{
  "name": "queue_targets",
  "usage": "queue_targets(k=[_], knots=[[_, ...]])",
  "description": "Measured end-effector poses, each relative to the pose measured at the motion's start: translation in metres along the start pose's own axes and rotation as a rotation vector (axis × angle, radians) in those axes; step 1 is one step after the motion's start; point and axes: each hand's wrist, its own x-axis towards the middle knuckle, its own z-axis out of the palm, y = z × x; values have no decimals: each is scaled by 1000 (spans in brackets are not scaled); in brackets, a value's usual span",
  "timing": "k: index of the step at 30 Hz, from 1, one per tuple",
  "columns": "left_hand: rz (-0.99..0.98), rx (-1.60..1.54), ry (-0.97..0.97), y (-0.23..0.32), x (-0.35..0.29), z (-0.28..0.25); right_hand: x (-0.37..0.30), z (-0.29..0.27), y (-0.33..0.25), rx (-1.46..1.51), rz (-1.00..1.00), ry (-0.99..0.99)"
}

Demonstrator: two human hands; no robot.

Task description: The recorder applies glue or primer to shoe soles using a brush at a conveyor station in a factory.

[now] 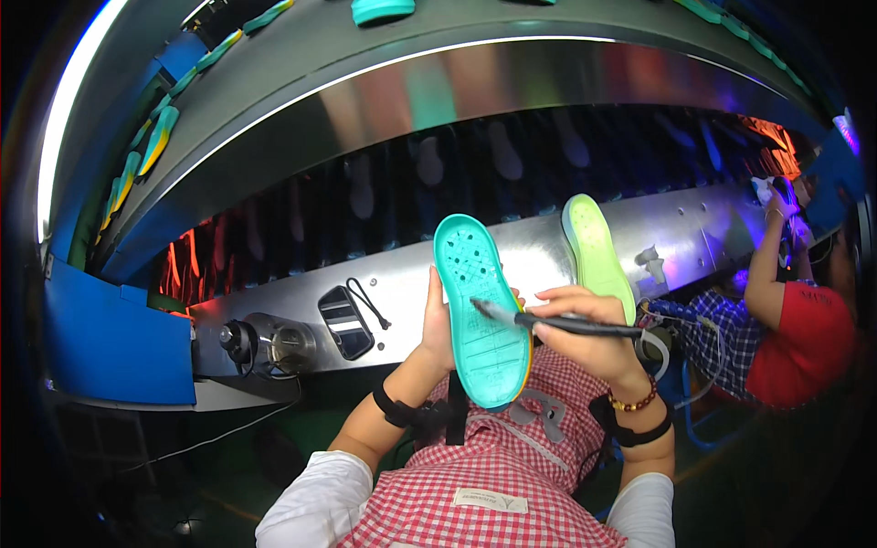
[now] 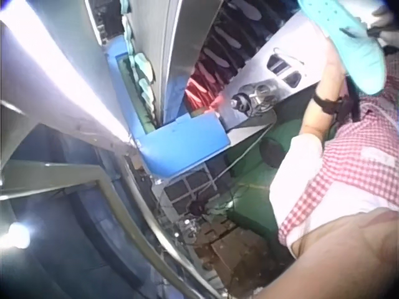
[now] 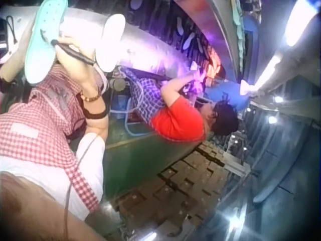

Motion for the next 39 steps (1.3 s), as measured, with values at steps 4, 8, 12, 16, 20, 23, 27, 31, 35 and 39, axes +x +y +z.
queue_targets(k=[4,8,12,16,20,23,27,31,35,39], knots=[[111,87,309,-5,3,12,-3,17,-2,-291,-204,20],[198,145,204,21,-1,21,-17,25,-27,-400,-363,-223],[188,100,151,25,-10,28,-8,12,-39,-130,-260,-226],[197,113,138,11,-4,42,8,16,-41,-171,-287,-35],[331,3,21,17,1,53,5,21,-46,2,-283,-303],[287,51,6,24,0,54,2,14,-45,-131,-175,0],[356,63,13,31,0,53,-3,9,-40,-6,-292,-416],[363,145,-24,38,-3,54,-5,4,-31,43,-138,-8],[370,206,-44,44,0,62,-11,3,-22,73,-174,-403],[366,190,63,44,-1,85,-5,3,-14,557,46,-200]])
